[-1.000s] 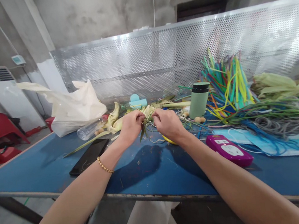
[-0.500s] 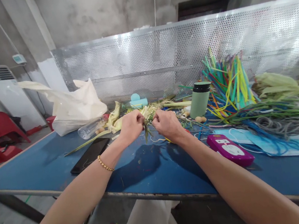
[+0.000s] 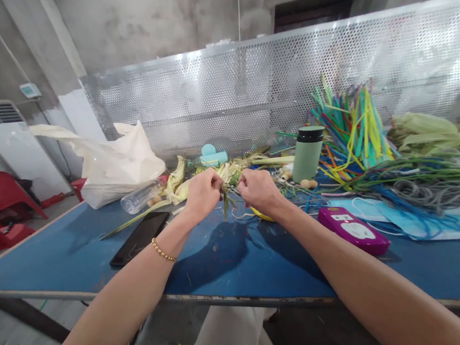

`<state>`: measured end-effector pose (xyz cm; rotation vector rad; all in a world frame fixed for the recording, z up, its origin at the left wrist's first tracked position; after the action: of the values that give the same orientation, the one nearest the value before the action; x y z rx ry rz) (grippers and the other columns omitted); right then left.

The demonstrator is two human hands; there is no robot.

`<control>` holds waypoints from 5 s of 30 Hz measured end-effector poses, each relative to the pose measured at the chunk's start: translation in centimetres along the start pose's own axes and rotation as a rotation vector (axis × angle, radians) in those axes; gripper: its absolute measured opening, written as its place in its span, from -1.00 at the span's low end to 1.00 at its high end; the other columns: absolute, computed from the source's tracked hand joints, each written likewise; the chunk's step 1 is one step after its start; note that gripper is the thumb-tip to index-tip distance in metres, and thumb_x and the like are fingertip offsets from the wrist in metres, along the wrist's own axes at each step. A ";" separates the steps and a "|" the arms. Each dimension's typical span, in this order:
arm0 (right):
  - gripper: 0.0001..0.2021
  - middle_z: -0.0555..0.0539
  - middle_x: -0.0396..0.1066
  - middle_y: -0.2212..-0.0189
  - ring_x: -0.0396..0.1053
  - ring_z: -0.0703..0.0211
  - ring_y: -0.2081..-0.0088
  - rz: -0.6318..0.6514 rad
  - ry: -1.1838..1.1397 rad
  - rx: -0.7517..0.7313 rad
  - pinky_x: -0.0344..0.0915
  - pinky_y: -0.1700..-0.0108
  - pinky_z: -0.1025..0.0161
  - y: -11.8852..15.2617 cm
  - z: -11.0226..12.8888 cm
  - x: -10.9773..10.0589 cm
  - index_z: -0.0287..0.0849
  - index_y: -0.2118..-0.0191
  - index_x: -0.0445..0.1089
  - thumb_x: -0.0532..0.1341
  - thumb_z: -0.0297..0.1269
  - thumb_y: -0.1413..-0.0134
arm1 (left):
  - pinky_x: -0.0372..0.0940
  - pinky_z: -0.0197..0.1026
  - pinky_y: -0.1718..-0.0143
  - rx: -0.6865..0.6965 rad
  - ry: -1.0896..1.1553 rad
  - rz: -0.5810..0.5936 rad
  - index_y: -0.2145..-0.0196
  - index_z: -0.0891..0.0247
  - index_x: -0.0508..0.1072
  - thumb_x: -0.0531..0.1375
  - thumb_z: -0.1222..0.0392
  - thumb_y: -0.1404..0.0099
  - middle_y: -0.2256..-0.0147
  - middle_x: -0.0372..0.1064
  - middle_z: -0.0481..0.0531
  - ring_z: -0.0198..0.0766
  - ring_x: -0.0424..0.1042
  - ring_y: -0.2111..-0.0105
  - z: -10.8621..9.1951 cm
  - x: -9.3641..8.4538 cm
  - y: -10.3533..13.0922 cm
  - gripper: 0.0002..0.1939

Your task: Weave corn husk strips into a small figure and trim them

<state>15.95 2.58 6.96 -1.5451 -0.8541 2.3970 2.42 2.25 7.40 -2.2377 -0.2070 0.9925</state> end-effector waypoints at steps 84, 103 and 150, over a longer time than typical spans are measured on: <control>-0.88 -0.03 0.48 0.54 0.46 0.15 0.51 -0.260 -0.446 -0.068 0.36 0.40 0.22 0.3 -1.5 -2.4 -0.16 0.35 0.45 0.26 -0.22 -0.05 | -0.07 -0.32 0.72 -0.398 0.894 0.184 0.34 0.31 0.42 0.22 0.34 -0.16 0.58 0.33 -0.15 -0.49 0.16 0.77 1.8 3.0 0.7 -0.93; -0.72 -0.01 0.46 0.58 0.39 0.21 0.61 -0.088 -0.895 0.035 0.33 0.58 0.28 0.1 -1.0 0.2 -0.16 0.33 0.38 0.39 -0.13 0.10 | 0.17 -0.33 0.39 -0.134 0.592 0.145 0.37 0.34 0.52 0.29 0.29 -0.05 0.44 0.47 -0.02 -0.38 0.33 0.46 1.6 3.0 -0.3 -0.87; -0.82 -0.06 0.51 0.47 0.42 0.17 0.43 -0.149 -0.516 -0.162 0.28 0.43 0.29 0.2 0.0 -1.3 -0.16 0.29 0.54 0.29 -0.18 -0.05 | 0.02 -0.32 0.51 -0.154 0.446 0.104 0.53 0.32 0.43 0.24 0.23 -0.06 0.63 0.21 -0.13 -0.39 0.14 0.55 2.1 2.7 -0.4 -0.90</control>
<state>16.60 1.83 7.87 -0.8610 -1.2312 2.7042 2.88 4.73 4.99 -2.5663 0.0334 0.5189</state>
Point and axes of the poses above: each hand's wrist, its own y-axis away from the middle knuckle, its own x-axis out of the palm, z = x × y, the point moved 9 cm from there along -y, towards the middle knuckle
